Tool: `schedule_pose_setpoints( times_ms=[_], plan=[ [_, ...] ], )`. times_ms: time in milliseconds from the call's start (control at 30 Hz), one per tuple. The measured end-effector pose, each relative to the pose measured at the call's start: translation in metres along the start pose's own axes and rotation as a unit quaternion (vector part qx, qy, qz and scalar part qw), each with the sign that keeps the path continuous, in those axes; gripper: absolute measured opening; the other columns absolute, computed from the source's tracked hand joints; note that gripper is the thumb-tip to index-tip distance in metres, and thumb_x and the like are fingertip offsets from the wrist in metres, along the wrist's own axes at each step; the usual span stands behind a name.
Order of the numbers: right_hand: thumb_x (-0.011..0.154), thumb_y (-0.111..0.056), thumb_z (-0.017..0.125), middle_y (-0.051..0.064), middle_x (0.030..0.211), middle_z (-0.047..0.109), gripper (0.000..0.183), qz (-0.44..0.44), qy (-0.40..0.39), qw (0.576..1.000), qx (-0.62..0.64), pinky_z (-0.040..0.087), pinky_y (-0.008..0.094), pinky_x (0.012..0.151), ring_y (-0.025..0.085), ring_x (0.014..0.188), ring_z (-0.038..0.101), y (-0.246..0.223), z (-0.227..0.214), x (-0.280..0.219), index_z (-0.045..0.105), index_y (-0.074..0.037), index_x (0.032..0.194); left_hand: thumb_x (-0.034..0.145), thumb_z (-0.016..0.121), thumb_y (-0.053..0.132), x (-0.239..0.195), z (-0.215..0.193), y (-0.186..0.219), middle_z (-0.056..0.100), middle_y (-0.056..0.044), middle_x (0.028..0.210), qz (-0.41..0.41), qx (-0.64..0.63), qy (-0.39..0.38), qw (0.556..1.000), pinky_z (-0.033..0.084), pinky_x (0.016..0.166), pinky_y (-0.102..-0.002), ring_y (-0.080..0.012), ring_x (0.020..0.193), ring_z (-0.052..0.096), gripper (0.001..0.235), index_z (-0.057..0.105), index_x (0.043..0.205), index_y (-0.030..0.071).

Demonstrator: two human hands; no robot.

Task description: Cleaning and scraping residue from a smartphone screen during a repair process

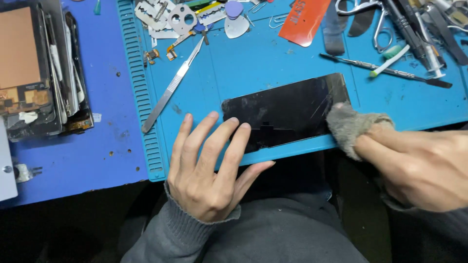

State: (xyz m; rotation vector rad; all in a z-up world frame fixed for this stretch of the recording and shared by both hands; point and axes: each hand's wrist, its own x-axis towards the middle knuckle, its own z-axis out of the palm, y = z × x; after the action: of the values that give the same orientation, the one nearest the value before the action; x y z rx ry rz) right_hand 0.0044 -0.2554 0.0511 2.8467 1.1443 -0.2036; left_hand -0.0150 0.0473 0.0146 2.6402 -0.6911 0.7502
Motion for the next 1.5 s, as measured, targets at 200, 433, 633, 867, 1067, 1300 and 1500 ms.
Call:
schedule_pose_setpoints(
  times_ms=[200,433,633,867,1067,1300,1500],
  plan=[
    [0.089,-0.027,0.038,-0.007,0.141,0.059,0.043,-0.128,-0.064,0.988,-0.061,0.060,0.031,0.040,0.016,0.065,0.078,0.008,0.003,-0.001,0.051,-0.026,0.130,0.101,0.068,0.036,-0.010,0.010,-0.010,0.072,-0.013,0.105,0.056,-0.048,0.064,0.995,0.057,0.096,-0.062,-0.0332,0.105,0.069,0.031,0.075,0.102,0.005],
    [0.098,-0.015,0.035,-0.009,0.139,0.061,0.039,-0.104,0.057,0.992,-0.049,0.051,0.026,0.053,0.012,0.094,0.070,-0.029,-0.016,0.042,0.055,-0.024,0.130,0.101,0.069,0.027,-0.011,0.015,-0.006,0.074,-0.015,0.101,0.049,-0.078,0.105,0.990,0.055,0.096,-0.067,-0.0328,0.100,0.073,0.026,0.075,0.098,0.002],
    [0.085,-0.002,0.043,-0.006,0.124,0.065,0.054,-0.051,0.005,0.998,-0.042,0.050,0.028,0.061,0.019,0.088,0.068,-0.020,-0.005,0.042,0.056,-0.025,0.133,0.098,0.074,0.007,-0.015,0.018,-0.003,0.074,-0.016,0.100,0.024,-0.087,0.127,0.988,0.057,0.096,-0.068,-0.0330,0.099,0.073,0.005,0.075,0.099,0.002],
    [0.082,-0.004,0.041,-0.010,0.083,0.055,0.038,-0.047,-0.087,0.993,-0.061,0.050,0.031,0.048,0.016,0.061,0.066,-0.004,0.002,0.039,0.048,-0.034,0.104,0.096,0.075,0.001,-0.012,0.017,-0.005,0.074,-0.012,0.095,0.028,-0.073,0.150,0.986,0.059,0.092,-0.062,-0.0276,0.093,0.075,0.006,0.076,0.091,0.004],
    [0.088,-0.009,0.035,-0.004,0.167,0.042,0.068,-0.107,-0.003,0.994,-0.005,0.058,0.019,0.064,0.004,0.115,0.065,-0.021,-0.018,0.045,0.044,-0.022,0.154,0.096,0.074,0.000,-0.010,0.015,-0.005,0.074,-0.012,0.096,0.025,-0.079,0.151,0.985,0.059,0.093,-0.061,-0.0272,0.092,0.076,0.006,0.074,0.091,0.003],
    [0.099,-0.015,0.038,-0.011,0.107,0.070,0.032,-0.139,0.062,0.985,-0.076,0.044,0.030,0.038,0.016,0.062,0.072,-0.034,-0.017,0.062,0.062,-0.024,0.119,0.097,0.066,0.000,-0.009,0.017,-0.003,0.074,-0.014,0.094,0.018,-0.087,0.167,0.982,0.058,0.093,-0.062,-0.0291,0.090,0.076,0.013,0.075,0.088,0.002],
    [0.094,-0.014,0.047,-0.019,0.112,0.072,0.039,-0.048,0.108,0.976,-0.183,0.034,0.027,0.038,0.011,0.056,0.066,-0.038,-0.009,0.069,0.064,-0.036,0.121,0.096,0.072,-0.001,-0.007,0.015,-0.003,0.073,-0.013,0.093,0.021,-0.076,0.164,0.983,0.059,0.092,-0.061,-0.0281,0.089,0.076,0.009,0.074,0.089,0.002]
  ],
)
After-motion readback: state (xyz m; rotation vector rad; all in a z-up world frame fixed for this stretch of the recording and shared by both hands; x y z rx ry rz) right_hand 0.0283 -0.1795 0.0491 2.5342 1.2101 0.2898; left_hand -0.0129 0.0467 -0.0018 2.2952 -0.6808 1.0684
